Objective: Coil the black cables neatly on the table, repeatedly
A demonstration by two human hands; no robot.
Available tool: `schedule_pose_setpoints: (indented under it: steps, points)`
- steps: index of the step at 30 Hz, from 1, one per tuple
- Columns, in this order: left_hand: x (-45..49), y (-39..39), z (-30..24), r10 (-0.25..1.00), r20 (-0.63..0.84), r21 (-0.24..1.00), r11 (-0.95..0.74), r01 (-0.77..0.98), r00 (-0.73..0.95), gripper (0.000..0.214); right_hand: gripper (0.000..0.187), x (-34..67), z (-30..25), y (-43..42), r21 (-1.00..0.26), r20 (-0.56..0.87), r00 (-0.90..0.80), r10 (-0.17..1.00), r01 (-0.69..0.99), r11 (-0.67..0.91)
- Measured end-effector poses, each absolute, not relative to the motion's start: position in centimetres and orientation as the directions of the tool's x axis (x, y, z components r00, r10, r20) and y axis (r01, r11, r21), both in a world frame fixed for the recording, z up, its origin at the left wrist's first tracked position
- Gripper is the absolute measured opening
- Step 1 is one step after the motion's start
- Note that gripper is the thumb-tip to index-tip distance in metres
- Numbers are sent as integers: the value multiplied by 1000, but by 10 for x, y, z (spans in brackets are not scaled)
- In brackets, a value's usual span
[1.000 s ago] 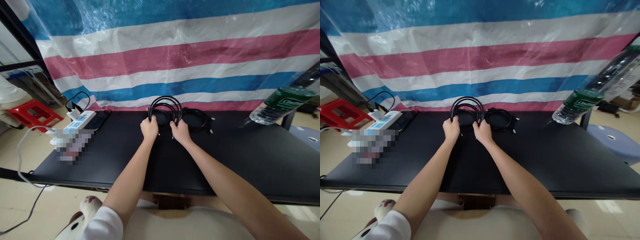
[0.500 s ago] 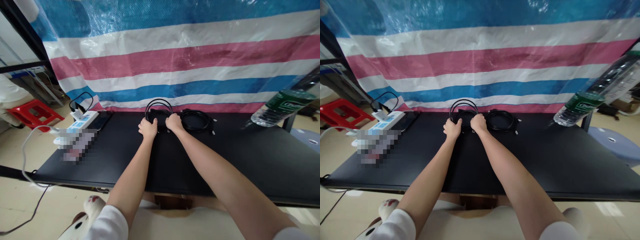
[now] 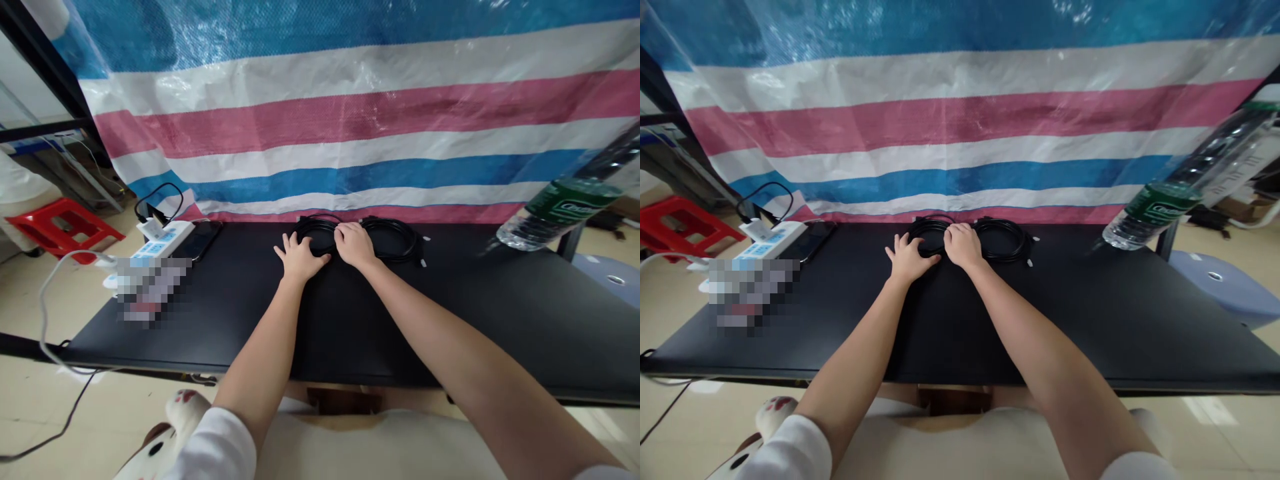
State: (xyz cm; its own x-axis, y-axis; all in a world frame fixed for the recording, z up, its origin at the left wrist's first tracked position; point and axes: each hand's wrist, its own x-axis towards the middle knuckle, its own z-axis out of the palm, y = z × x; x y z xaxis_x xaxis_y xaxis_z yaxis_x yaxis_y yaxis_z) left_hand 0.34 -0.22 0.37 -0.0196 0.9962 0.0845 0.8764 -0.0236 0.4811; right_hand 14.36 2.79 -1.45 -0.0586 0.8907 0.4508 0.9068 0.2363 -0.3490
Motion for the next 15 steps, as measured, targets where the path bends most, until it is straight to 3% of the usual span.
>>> schedule_pose_setpoints:
  steps: [4,8,11,15]
  points:
    - [4,-1,2,984,152,452,-153,879,93,23,29,168,-24,24,-347,576,-132,807,854,387]
    - [5,-1,1,970,177,422,-230,877,168,30,28,190,-31,13,-354,692,-62,719,839,413]
    - [4,-1,1,970,173,414,-228,881,170,36,26,208,-34,7,-366,758,61,650,864,346]
    - [5,-2,-2,950,183,425,-309,851,254,45,23,237,-37,4,-476,734,345,586,876,81]
